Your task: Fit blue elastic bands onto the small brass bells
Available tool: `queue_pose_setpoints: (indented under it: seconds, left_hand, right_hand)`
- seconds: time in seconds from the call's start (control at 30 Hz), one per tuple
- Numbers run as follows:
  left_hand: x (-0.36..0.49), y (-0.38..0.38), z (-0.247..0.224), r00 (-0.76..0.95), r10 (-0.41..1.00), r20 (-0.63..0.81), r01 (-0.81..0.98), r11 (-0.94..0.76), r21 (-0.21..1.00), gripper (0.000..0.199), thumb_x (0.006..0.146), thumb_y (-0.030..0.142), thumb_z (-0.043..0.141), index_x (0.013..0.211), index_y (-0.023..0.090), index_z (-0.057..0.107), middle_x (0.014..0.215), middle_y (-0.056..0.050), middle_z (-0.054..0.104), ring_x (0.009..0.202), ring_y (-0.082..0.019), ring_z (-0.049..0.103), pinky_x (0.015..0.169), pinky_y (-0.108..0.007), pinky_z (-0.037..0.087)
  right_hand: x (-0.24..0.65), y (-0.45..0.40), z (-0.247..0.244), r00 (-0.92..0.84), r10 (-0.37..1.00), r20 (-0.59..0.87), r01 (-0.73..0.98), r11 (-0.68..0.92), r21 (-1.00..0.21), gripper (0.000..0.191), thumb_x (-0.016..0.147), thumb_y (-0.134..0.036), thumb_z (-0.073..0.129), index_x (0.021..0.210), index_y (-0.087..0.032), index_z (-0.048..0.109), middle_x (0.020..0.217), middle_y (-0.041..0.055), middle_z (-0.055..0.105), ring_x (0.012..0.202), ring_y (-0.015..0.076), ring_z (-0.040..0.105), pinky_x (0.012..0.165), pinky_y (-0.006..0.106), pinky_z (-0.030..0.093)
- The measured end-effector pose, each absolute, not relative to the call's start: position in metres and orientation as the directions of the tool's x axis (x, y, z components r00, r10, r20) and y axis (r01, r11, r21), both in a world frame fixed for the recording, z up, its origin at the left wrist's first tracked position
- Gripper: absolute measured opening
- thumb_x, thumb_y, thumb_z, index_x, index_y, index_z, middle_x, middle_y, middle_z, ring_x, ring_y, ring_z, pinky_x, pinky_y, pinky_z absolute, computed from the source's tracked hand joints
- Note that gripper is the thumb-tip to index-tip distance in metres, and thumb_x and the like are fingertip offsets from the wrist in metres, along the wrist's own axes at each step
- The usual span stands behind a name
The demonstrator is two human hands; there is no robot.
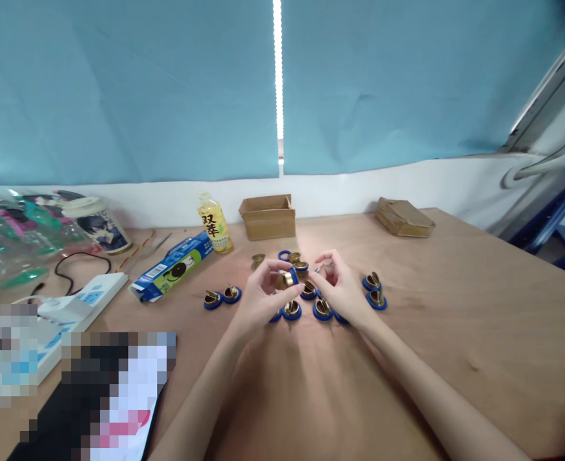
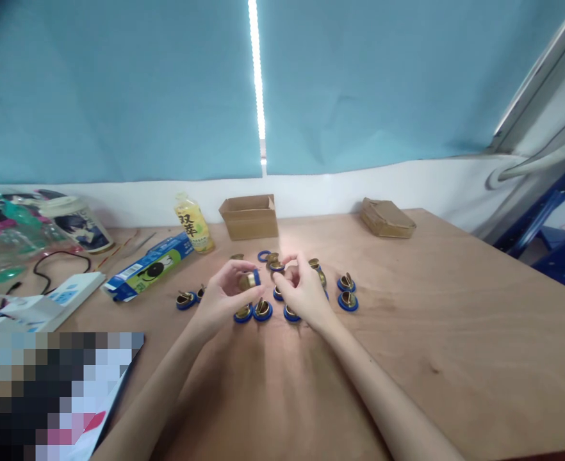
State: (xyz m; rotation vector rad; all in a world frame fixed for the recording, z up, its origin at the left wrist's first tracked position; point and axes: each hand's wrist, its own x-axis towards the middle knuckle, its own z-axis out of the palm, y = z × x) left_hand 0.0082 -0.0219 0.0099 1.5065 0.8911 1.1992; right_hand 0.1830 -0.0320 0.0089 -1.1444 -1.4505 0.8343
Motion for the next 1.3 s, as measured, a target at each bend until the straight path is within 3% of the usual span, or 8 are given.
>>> queue_pose_setpoints:
  seconds: [0.17,0.27,0.37,0.57,0.77,0.97,1.13,1.3]
  left_hand:
    - [-0.034,0.004,0.005,-0.092,0.903,0.42,0.514,-0.318,0.796,0.037,0.07,0.038,0.076,0.1,0.018,0.067,0.094,-0.006,0.066,0.08,-0.019,0.062,0.069,-0.03,0.051]
    - [-0.055,0.017,-0.005,-0.103,0.885,0.454,0.682,-0.269,0.68,0.034,0.074,0.037,0.071,0.102,0.018,0.068,0.095,-0.006,0.064,0.077,-0.018,0.061,0.069,-0.03,0.052]
    - [-0.062,0.023,-0.015,-0.025,0.904,0.426,0.739,-0.27,0.617,0.033,0.079,0.034,0.066,0.107,0.018,0.066,0.102,-0.008,0.065,0.08,-0.019,0.063,0.072,-0.031,0.053]
    - [-0.057,0.025,-0.028,0.138,0.908,0.395,0.837,-0.321,0.443,0.038,0.079,0.02,0.058,0.116,0.017,0.059,0.117,-0.01,0.066,0.106,-0.023,0.062,0.094,-0.034,0.048]
    - [-0.055,0.018,-0.027,0.205,0.939,0.278,0.918,-0.283,0.279,0.025,0.078,0.024,0.055,0.101,0.019,0.064,0.099,-0.011,0.073,0.097,-0.03,0.065,0.085,-0.041,0.047]
    - [-0.057,0.013,-0.025,0.149,0.948,0.28,0.973,-0.192,0.13,0.022,0.073,0.016,0.052,0.091,0.016,0.065,0.09,-0.015,0.072,0.098,-0.034,0.064,0.1,-0.05,0.037]
    - [-0.059,0.015,-0.028,0.07,0.935,0.348,0.988,-0.112,0.104,0.039,0.074,0.007,0.045,0.108,0.012,0.063,0.12,-0.02,0.065,0.122,-0.036,0.052,0.111,-0.054,0.024]
    - [-0.049,0.015,-0.022,0.176,0.907,0.383,0.945,-0.265,0.193,0.047,0.084,0.012,0.039,0.129,0.013,0.053,0.138,-0.015,0.056,0.132,-0.029,0.045,0.114,-0.048,0.024]
  right_hand:
    - [0.185,-0.029,0.006,0.095,0.942,0.322,0.271,0.287,-0.919,0.014,0.083,-0.028,0.054,0.095,-0.022,0.049,0.053,-0.0095,0.043,0.048,0.0116,0.043,0.049,0.023,0.032]
    - [0.183,-0.031,0.007,0.074,0.944,0.322,0.358,0.276,-0.892,0.008,0.084,-0.026,0.051,0.091,-0.021,0.05,0.053,-0.0081,0.045,0.048,0.0117,0.042,0.049,0.023,0.032]
    - [0.182,-0.033,0.006,0.042,0.947,0.317,0.412,0.273,-0.87,0.005,0.085,-0.024,0.05,0.089,-0.021,0.052,0.054,-0.0073,0.045,0.049,0.012,0.042,0.05,0.024,0.03]
    - [0.183,-0.03,-0.003,-0.018,0.927,0.376,0.514,0.331,-0.792,0.007,0.086,-0.019,0.048,0.089,-0.021,0.055,0.056,-0.0061,0.047,0.05,0.0134,0.045,0.054,0.026,0.032]
    - [0.186,-0.029,-0.004,-0.055,0.916,0.396,0.606,0.346,-0.716,0.009,0.087,-0.018,0.046,0.088,-0.021,0.055,0.057,-0.0046,0.052,0.053,0.0145,0.05,0.055,0.026,0.034]
    - [0.197,-0.021,-0.007,0.046,0.885,0.463,0.762,0.269,-0.589,0.01,0.087,-0.02,0.048,0.084,-0.021,0.057,0.065,-0.0005,0.059,0.062,0.0173,0.056,0.061,0.028,0.037]
    - [0.206,-0.01,-0.019,0.021,0.867,0.498,0.807,0.28,-0.521,0.017,0.086,-0.016,0.045,0.087,-0.019,0.061,0.092,0.0086,0.065,0.087,0.0224,0.06,0.076,0.031,0.043]
    - [0.207,-0.007,-0.028,-0.081,0.89,0.449,0.839,0.304,-0.451,0.022,0.087,-0.012,0.045,0.096,-0.017,0.064,0.099,0.0097,0.067,0.092,0.0228,0.06,0.081,0.031,0.042]
